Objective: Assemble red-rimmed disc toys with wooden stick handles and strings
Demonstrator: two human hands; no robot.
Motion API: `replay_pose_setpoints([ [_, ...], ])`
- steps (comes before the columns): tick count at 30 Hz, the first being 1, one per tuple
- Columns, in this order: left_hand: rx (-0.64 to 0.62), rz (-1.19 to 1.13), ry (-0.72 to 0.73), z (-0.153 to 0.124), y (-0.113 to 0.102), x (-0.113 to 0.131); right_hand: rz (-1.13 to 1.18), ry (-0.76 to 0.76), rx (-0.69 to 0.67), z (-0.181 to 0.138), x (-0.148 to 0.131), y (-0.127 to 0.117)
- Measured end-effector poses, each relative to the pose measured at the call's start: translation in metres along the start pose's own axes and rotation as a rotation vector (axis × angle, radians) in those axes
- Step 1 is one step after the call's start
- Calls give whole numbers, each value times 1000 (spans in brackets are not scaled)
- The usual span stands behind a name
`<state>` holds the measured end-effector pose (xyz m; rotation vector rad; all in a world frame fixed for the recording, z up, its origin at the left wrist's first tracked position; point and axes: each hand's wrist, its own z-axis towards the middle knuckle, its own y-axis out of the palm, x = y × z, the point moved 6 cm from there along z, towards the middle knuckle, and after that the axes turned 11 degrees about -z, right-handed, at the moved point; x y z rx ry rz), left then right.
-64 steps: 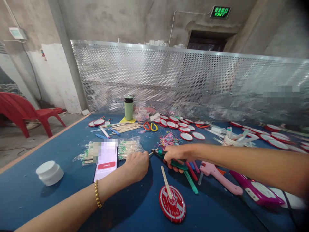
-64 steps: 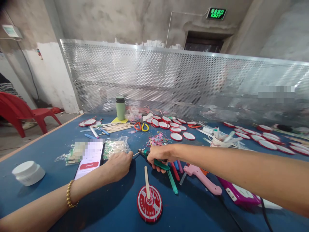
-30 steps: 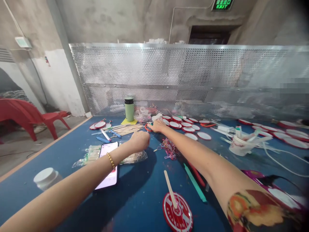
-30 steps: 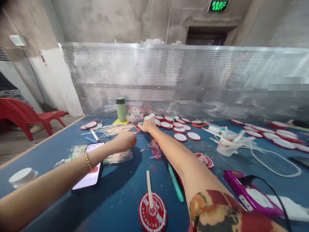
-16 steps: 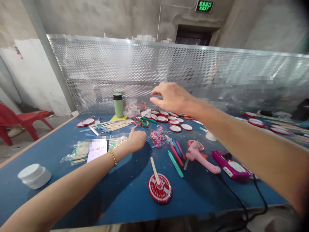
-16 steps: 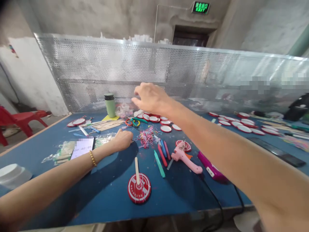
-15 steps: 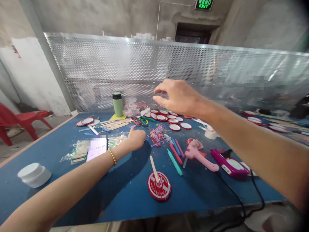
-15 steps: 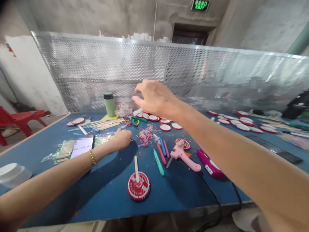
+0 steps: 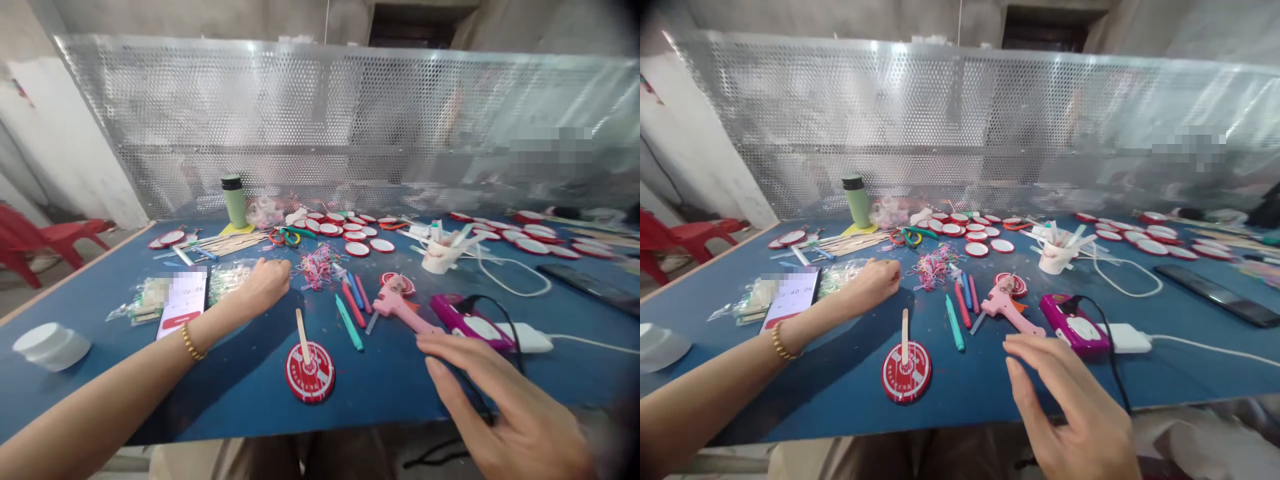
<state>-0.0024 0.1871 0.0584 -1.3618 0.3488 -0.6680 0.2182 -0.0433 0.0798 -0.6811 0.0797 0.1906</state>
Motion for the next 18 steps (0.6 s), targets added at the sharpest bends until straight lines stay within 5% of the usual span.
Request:
replay_pose_setpoints([
  [8,89,-462,-58,-53,-17,7,182,-73,-139,-19,0,44],
  [18,40,-670,-107,-62,-8,9,244,-82,-177,-9,-23,57],
])
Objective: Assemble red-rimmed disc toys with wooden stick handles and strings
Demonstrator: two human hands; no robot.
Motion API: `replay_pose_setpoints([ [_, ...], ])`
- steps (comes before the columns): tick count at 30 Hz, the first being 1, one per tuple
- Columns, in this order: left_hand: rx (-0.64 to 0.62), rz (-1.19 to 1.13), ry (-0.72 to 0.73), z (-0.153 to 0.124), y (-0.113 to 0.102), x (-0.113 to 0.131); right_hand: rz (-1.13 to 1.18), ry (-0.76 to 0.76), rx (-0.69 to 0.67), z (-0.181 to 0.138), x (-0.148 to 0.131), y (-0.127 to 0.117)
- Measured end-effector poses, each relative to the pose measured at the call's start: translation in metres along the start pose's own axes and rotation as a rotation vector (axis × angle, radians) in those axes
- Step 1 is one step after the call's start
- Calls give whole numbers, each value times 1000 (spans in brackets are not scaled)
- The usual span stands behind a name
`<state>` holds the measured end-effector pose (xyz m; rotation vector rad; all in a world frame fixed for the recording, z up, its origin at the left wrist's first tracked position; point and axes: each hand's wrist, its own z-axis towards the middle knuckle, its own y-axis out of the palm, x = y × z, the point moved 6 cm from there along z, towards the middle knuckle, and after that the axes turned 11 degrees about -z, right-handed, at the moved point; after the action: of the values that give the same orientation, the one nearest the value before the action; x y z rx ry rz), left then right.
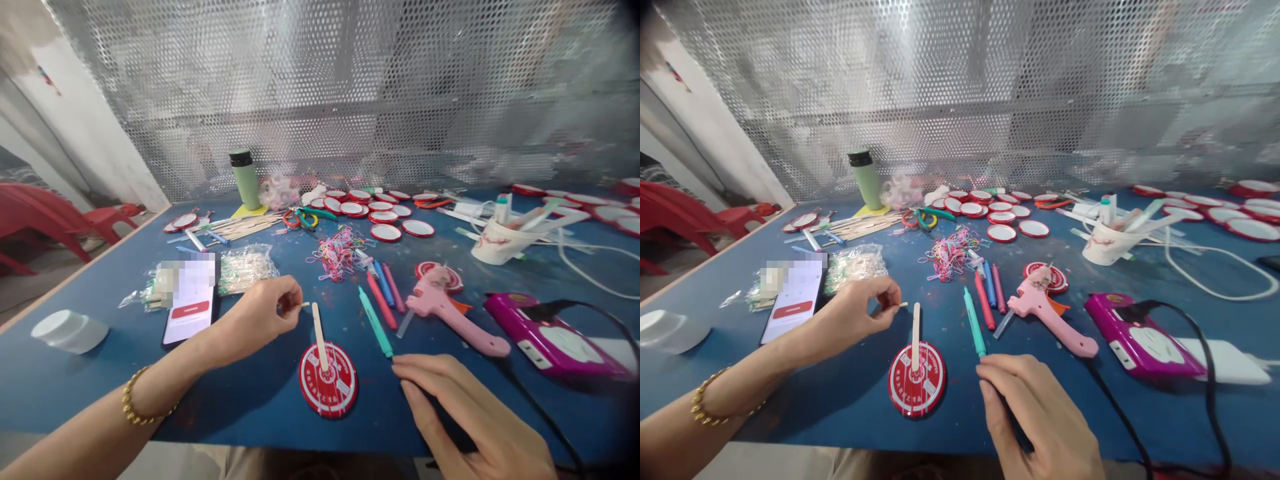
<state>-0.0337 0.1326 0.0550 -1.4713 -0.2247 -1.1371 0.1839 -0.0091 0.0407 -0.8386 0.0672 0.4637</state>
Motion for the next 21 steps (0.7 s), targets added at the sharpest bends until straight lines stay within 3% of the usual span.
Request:
replay_pose_setpoints([
  [9,-1,194,30,-3,6,2,-9,12,-11,3,-5,7],
  [13,15,256,102,-7,8,4,-103,46,26,-1,4,-13],
  [19,78,260,269,-24,14,-18,-453,27,155,12,34,-60],
  [21,61,285,278,-27,16,-25,-622,16,99,20,45,-59],
])
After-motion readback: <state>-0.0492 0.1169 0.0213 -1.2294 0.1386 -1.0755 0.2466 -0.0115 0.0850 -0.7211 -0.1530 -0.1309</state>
